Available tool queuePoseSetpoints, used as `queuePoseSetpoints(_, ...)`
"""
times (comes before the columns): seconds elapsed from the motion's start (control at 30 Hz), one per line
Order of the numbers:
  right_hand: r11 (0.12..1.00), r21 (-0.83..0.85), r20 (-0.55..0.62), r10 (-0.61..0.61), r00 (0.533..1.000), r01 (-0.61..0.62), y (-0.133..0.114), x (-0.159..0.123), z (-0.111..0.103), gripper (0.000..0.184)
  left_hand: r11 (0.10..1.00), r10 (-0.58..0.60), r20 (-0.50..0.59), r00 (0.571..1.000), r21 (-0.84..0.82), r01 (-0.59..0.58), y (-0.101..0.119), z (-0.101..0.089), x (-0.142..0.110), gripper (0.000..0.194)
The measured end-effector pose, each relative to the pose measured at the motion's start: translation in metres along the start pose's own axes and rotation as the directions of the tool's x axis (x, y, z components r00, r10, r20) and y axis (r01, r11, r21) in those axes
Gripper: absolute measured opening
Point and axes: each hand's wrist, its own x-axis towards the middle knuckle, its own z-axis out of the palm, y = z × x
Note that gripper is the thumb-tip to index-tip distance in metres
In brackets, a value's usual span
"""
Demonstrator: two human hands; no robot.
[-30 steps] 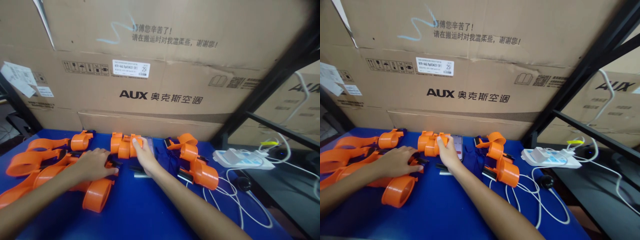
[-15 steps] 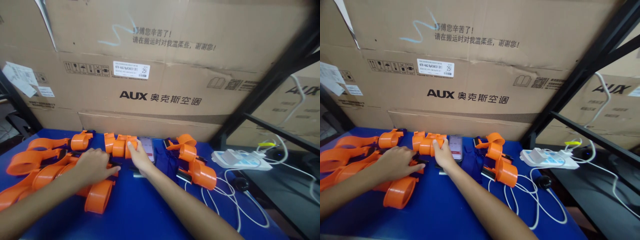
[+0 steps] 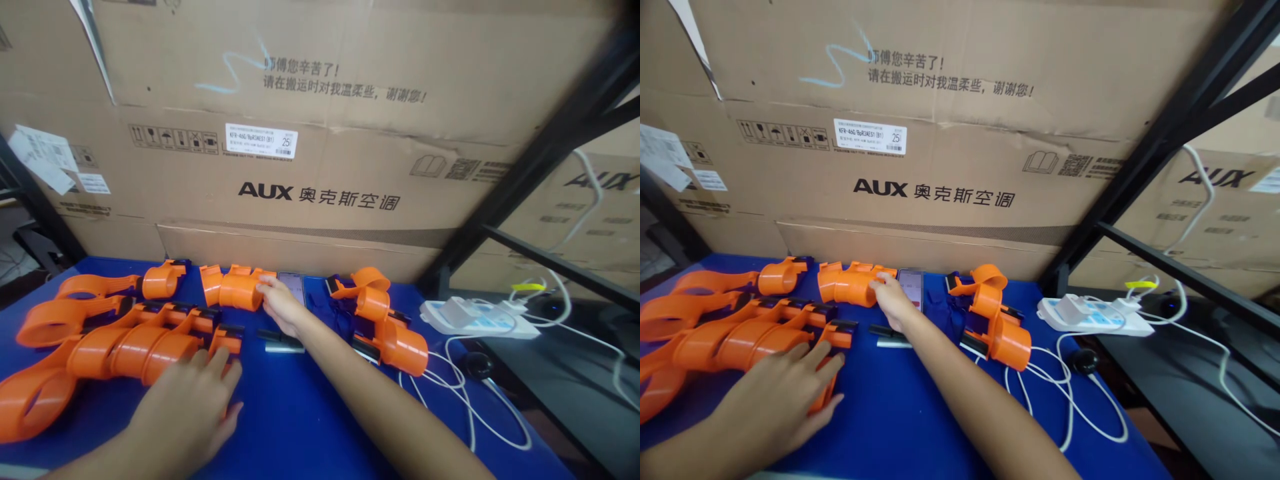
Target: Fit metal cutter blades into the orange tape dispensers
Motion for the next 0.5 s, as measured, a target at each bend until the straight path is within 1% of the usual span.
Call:
queuePoseSetpoints(0.1, 0.993, 0.032, 0.073, 0.111, 0.991, -0.113, -0.012, -0.001, -0.005, 0.028, 0.996, 0.090, -0.054, 0.994, -0.008, -0.091, 0.006, 0.000, 0.003, 0.026)
queuePoseSetpoints(0.17, 0.986, 0.039, 0.101, 0.156, 0.983, -0.160, -0.024, -0.005, -0.011, 0.030, 0.985, 0.173, -0.128, 0.977, 0.021, -0.171, 0.008, -0.002, 0.003, 0.024)
queuePoseSetpoints(0.2, 0.984, 0.039, 0.109, 0.169, 0.980, -0.174, -0.031, -0.010, -0.016, 0.031, 0.977, 0.212, -0.178, 0.961, 0.051, -0.206, 0.009, -0.003, 0.002, 0.024)
queuePoseSetpoints(0.27, 0.983, 0.033, 0.123, 0.177, 0.976, -0.182, -0.046, -0.024, -0.025, 0.031, 0.960, 0.279, -0.301, 0.912, 0.116, -0.255, 0.011, -0.007, 0.002, 0.025)
queuePoseSetpoints(0.37, 0.990, -0.010, 0.145, 0.138, 0.980, -0.138, -0.068, -0.055, -0.039, 0.025, 0.940, 0.342, -0.477, 0.810, 0.173, -0.295, 0.014, -0.018, 0.007, 0.029)
queuePoseSetpoints(0.43, 0.984, -0.173, 0.280, 0.087, 0.956, -0.039, -0.079, -0.076, -0.046, 0.027, 0.930, 0.366, -0.553, 0.749, 0.191, -0.314, 0.017, -0.027, 0.015, 0.027)
queuePoseSetpoints(0.47, 0.974, -0.227, 0.308, 0.069, 0.949, 0.003, -0.083, -0.085, -0.050, 0.028, 0.927, 0.373, -0.581, 0.723, 0.199, -0.318, 0.019, -0.030, 0.020, 0.026)
queuePoseSetpoints(0.5, 0.970, -0.240, 0.281, 0.023, 0.959, 0.048, -0.084, -0.091, -0.053, 0.029, 0.924, 0.380, -0.603, 0.702, 0.207, -0.322, 0.021, -0.032, 0.026, 0.024)
